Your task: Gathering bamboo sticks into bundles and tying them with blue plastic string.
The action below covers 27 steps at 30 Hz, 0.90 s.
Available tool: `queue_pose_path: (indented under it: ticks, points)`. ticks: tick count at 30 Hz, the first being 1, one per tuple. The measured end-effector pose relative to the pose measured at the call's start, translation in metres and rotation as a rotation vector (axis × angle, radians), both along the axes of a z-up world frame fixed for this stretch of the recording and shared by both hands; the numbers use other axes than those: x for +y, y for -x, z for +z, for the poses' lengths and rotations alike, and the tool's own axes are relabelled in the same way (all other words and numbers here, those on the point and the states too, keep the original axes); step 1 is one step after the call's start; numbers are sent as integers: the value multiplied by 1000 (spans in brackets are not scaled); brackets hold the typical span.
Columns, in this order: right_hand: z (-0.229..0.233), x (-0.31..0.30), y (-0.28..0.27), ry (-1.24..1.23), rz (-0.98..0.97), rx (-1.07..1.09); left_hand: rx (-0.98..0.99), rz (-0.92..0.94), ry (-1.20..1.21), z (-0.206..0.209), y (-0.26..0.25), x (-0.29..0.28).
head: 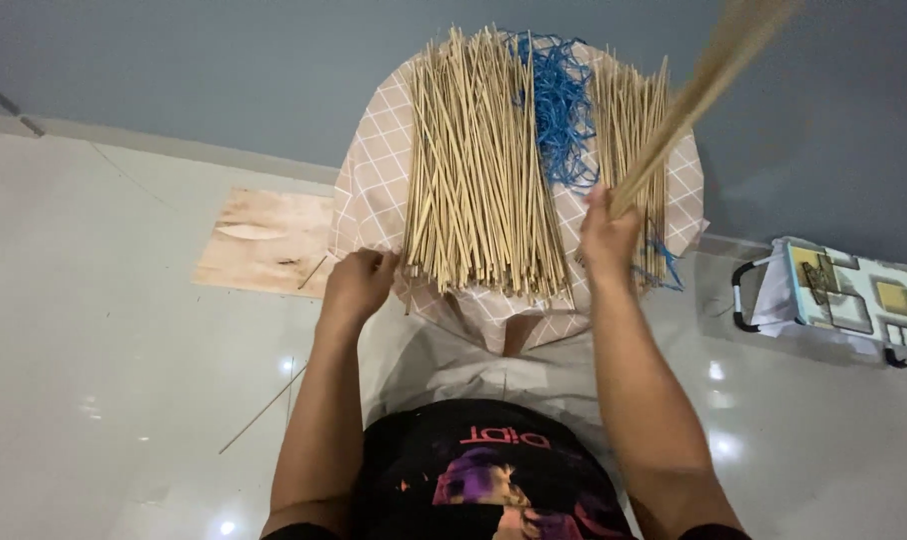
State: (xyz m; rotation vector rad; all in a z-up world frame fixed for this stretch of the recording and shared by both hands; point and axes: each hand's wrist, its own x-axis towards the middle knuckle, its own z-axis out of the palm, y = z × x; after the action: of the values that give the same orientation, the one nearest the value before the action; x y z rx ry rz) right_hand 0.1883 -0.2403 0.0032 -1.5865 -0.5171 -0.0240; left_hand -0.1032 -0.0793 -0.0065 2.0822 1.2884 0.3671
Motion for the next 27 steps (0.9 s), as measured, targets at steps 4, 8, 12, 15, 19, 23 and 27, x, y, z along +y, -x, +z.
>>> queue_pose_path:
  ticks: [4,8,12,15,19,23,27]
  points:
    - [-14,1,7,-95,37,-25,-113,-35,169,5,3,-12]
    - [-19,-1,5,-52,26,-18,-83,-83,206,15,4,-19]
    - [-41,6,-16,11,32,-78,-83,40,-86,25,7,-23]
    - [-3,-11,15,129,61,-58,-459,2,-140,39,0,-41]
    - [-4,-8,58,190,234,-101,-855,-402,18,77,-31,-77]
    - [39,-15,115,557,536,-140,-1118,-377,363,67,-82,-78]
    - [59,-46,120,645,766,-354,-1430,-77,850,66,-93,-73]
